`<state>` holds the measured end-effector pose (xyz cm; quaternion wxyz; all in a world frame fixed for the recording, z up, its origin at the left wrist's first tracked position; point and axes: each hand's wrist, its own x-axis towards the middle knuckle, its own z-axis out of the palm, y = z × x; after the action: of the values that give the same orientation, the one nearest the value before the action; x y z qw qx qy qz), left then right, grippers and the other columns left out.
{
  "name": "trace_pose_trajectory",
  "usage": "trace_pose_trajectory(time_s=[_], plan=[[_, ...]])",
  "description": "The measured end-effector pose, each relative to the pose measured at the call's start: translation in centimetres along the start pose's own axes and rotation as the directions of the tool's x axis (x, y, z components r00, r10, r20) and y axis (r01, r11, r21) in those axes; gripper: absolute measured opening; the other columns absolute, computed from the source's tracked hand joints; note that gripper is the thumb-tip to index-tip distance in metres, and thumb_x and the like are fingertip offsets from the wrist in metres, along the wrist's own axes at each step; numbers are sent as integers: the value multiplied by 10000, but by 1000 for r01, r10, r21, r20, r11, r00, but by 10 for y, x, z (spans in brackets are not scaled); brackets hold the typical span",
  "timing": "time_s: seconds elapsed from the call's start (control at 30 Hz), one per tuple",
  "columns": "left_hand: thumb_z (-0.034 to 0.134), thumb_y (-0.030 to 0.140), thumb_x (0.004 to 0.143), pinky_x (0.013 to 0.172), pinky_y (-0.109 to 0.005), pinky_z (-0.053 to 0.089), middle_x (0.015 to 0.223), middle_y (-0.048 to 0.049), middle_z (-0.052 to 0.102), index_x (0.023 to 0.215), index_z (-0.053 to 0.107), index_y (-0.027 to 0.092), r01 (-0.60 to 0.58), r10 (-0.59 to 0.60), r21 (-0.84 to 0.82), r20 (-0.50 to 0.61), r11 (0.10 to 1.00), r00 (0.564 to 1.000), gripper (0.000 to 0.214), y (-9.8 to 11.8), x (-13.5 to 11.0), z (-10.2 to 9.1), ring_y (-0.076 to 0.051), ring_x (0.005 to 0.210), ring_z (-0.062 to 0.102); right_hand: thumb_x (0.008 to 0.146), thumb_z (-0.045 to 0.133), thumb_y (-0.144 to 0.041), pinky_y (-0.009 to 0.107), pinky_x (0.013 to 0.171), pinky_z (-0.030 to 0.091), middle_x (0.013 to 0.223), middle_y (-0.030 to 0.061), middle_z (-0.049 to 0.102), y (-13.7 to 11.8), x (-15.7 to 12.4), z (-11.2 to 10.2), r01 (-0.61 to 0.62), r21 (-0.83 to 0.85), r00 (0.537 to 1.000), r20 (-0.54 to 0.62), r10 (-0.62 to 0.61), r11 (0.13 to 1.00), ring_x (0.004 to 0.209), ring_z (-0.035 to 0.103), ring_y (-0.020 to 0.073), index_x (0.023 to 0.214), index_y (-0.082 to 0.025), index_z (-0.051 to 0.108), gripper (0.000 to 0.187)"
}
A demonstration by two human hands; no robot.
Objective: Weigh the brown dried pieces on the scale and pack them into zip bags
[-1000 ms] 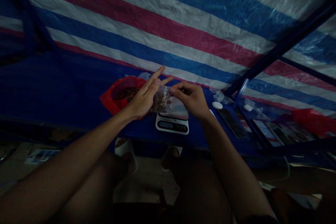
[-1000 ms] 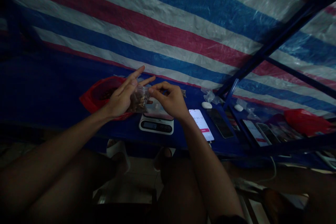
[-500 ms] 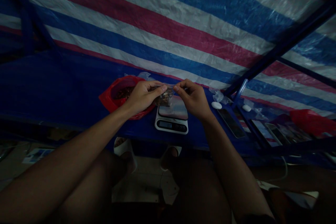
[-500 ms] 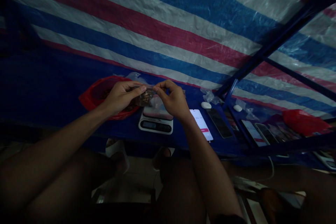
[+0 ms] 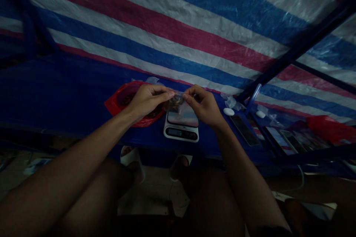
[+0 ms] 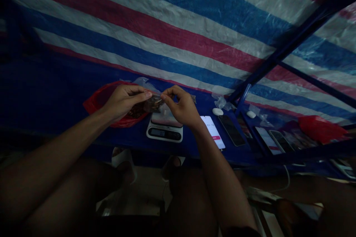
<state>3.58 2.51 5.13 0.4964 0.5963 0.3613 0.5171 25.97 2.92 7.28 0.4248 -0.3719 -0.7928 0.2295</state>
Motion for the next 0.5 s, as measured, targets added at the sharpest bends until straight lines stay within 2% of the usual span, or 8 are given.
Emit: trace_pose_trajectory(time_s=[0.2, 0.5], plan=[[904, 500, 747, 766, -359, 614, 884, -61, 817, 912, 835, 184, 12, -14, -22, -83, 1000, 996, 364, 1, -1, -2, -212, 795, 731, 990, 728, -476, 355, 777, 470, 924, 35, 718, 0, -2, 0, -24, 4, 999, -28, 24, 1000, 841, 609, 181, 903, -220, 710, 270], [871, 478, 778, 811, -353, 611, 910, -64, 828, 900, 836, 176, -35, 41, 55, -126, 998, 991, 327, 5, -4, 5, -225, 853, 749, 1009, 689, -453, 351, 785, 487, 867, 25, 683, -4, -2, 3, 69, -28, 997, -26, -69, 997, 792, 583, 173, 866, -221, 676, 273]])
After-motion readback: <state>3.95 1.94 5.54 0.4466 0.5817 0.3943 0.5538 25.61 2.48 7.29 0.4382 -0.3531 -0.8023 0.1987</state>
